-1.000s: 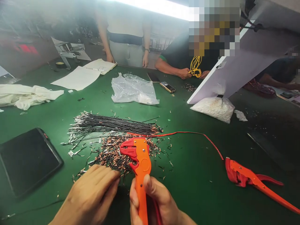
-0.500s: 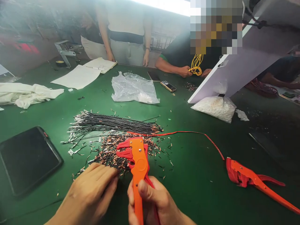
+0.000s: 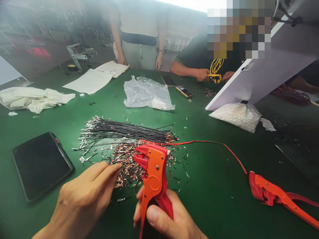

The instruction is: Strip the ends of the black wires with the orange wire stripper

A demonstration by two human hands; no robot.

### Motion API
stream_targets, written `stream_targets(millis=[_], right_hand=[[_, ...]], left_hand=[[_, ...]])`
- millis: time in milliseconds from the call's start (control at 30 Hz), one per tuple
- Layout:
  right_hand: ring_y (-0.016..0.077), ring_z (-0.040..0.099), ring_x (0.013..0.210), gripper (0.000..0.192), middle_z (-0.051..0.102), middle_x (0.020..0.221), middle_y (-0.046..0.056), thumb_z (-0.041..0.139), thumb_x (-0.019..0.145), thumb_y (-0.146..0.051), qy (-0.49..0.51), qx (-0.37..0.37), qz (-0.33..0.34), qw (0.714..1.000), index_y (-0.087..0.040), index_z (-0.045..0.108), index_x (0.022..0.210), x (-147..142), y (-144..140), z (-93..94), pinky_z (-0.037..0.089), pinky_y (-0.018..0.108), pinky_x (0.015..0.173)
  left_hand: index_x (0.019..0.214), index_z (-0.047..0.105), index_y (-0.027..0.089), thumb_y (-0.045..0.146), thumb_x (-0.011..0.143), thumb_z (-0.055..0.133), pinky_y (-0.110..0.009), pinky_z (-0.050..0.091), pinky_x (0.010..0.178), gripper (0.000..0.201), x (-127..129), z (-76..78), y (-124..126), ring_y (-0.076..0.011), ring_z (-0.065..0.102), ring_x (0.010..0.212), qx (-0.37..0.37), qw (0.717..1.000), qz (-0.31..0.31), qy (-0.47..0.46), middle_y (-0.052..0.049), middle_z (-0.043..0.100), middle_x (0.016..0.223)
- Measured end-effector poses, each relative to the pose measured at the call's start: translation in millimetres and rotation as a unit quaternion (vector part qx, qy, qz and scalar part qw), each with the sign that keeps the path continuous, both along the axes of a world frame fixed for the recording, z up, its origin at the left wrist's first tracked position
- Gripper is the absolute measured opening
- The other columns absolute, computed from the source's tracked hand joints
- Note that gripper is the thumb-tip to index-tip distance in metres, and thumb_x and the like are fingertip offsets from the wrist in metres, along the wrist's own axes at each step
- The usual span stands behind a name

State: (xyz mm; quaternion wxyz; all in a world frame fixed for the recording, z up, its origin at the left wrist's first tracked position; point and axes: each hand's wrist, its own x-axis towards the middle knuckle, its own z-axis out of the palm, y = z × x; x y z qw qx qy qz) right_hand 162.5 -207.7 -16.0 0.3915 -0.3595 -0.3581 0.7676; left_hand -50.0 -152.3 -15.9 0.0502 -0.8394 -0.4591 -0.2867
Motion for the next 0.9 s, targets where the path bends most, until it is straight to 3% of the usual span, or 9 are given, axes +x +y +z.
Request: stream_targets(millis=[100, 300, 600, 767, 900], right_hand=[[0.0205, 0.061, 0.087, 0.045, 0.067, 0.096, 0.009, 0.066, 0.088, -0.050, -0.025, 0.010, -0.012, 1.000, -0.017, 0.060, 0.118, 4, -1, -0.4, 0.048, 0.037, 0.081], [0.0243, 0.067, 0.088, 0.044, 0.070, 0.096, 0.011, 0.063, 0.090, -0.041, 0.131, -0.055, -0.006, 0.990, -0.013, 0.059, 0.124, 8, 1, -1.6, 0.049, 0.039, 0.081], [0.0229, 0.068, 0.086, 0.044, 0.071, 0.096, 0.011, 0.062, 0.091, -0.040, 0.154, -0.063, 0.017, 0.986, -0.012, 0.058, 0.125, 8, 6, -2.8, 0.049, 0.038, 0.080], [0.0172, 0.067, 0.080, 0.049, 0.073, 0.093, 0.013, 0.069, 0.087, -0.045, 0.146, -0.048, 0.045, 0.987, -0.009, 0.062, 0.119, 15, 4, -4.2, 0.045, 0.028, 0.074], [0.0172, 0.065, 0.077, 0.050, 0.073, 0.090, 0.013, 0.073, 0.083, -0.047, 0.118, -0.030, 0.054, 0.991, -0.010, 0.063, 0.115, 16, 3, -6.7, 0.042, 0.028, 0.071]], left_hand=[[0.093, 0.062, 0.017, 0.013, 0.093, 0.054, -0.030, 0.033, 0.055, 0.009, 0, 3.3, 1, -0.0138, 0.054, 0.062, 0.019, 0.999, 0.010, -0.026, 0.001, 0.058, 0.073], [0.087, 0.062, 0.018, 0.013, 0.089, 0.059, -0.030, 0.033, 0.055, 0.007, 3, 5.5, -2, -0.0135, 0.054, 0.062, 0.022, 0.999, 0.000, -0.039, 0.001, 0.059, 0.072], [0.101, 0.063, 0.016, 0.012, 0.092, 0.056, -0.028, 0.036, 0.054, 0.013, -1, 4.9, 0, -0.0126, 0.055, 0.062, 0.029, 0.998, -0.020, -0.055, 0.000, 0.059, 0.072], [0.104, 0.064, 0.017, 0.010, 0.090, 0.060, -0.025, 0.039, 0.059, 0.016, -12, 16.5, 10, -0.0102, 0.054, 0.065, 0.040, 0.993, -0.002, -0.108, 0.001, 0.059, 0.075], [0.099, 0.065, 0.017, 0.006, 0.087, 0.060, -0.024, 0.041, 0.064, 0.017, -18, 26.7, 13, -0.0092, 0.052, 0.071, 0.043, 0.988, -0.010, -0.151, 0.000, 0.058, 0.080]])
